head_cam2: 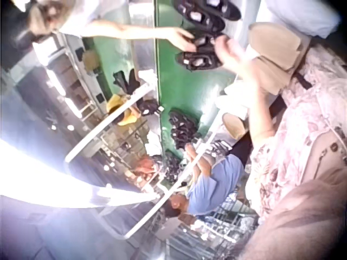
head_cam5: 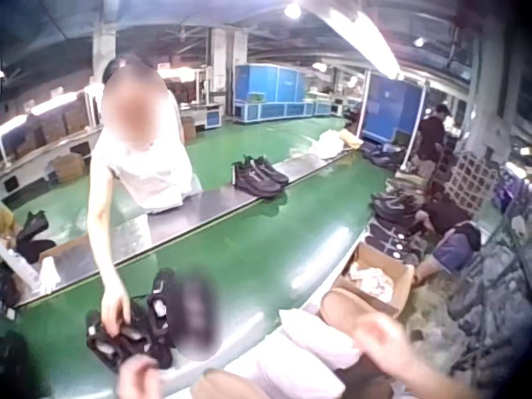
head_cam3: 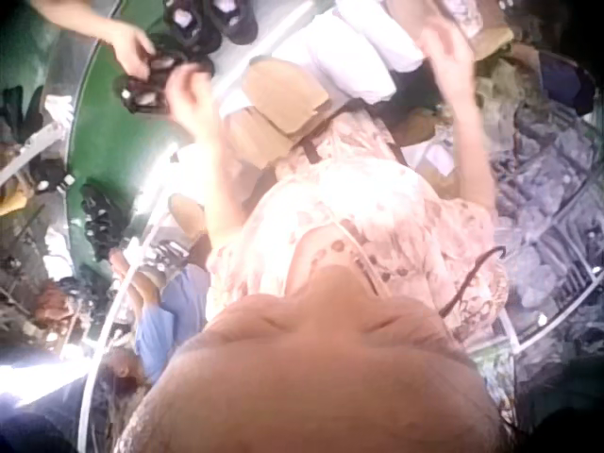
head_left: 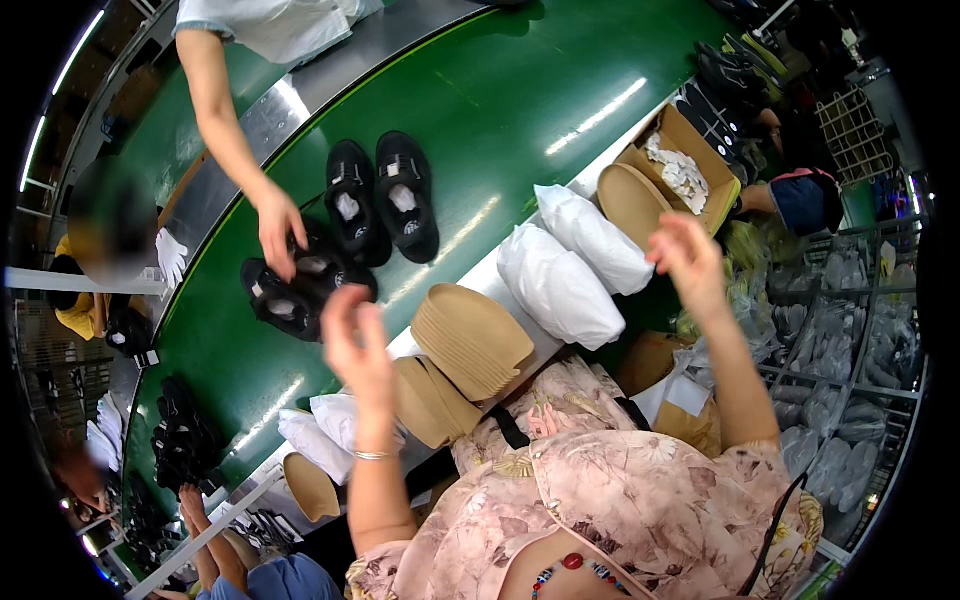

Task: The person prepares shoe components and packages shoes by wrapping shoe lasts in paper, placing them into shoes, and arranging the items on a conveyor belt in a factory setting.

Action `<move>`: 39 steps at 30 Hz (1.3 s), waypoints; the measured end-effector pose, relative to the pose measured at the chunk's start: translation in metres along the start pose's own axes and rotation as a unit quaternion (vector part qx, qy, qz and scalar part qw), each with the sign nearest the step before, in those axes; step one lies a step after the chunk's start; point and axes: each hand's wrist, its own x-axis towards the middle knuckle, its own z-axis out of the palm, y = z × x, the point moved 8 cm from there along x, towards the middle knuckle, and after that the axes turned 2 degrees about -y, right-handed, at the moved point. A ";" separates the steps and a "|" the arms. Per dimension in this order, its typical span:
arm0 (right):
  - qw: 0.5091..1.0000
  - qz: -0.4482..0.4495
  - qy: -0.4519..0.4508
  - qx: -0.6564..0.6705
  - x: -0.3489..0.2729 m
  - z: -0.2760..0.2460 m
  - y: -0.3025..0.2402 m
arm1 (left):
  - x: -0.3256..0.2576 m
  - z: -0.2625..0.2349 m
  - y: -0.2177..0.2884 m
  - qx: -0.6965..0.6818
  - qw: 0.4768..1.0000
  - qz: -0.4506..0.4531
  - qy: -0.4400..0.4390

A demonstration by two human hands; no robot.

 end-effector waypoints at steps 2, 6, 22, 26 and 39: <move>0.995 0.056 -0.023 -0.077 -0.043 -0.004 0.070 | -0.058 0.072 0.016 0.023 0.985 -0.105 -0.133; 0.985 0.052 0.077 -0.146 -0.075 -0.010 0.119 | -0.168 0.199 -0.036 -0.154 0.908 -0.334 -0.201; 0.993 -0.035 0.071 -0.083 -0.022 -0.001 0.205 | -0.187 0.268 0.013 0.277 0.959 -0.053 -0.040; 0.985 -0.127 0.056 -0.107 -0.038 -0.014 0.152 | -0.191 0.235 0.035 0.170 0.983 -0.071 0.024; 0.884 -0.459 -0.018 0.085 0.046 0.153 -0.187 | -0.001 -0.171 0.081 0.244 0.911 0.145 0.298</move>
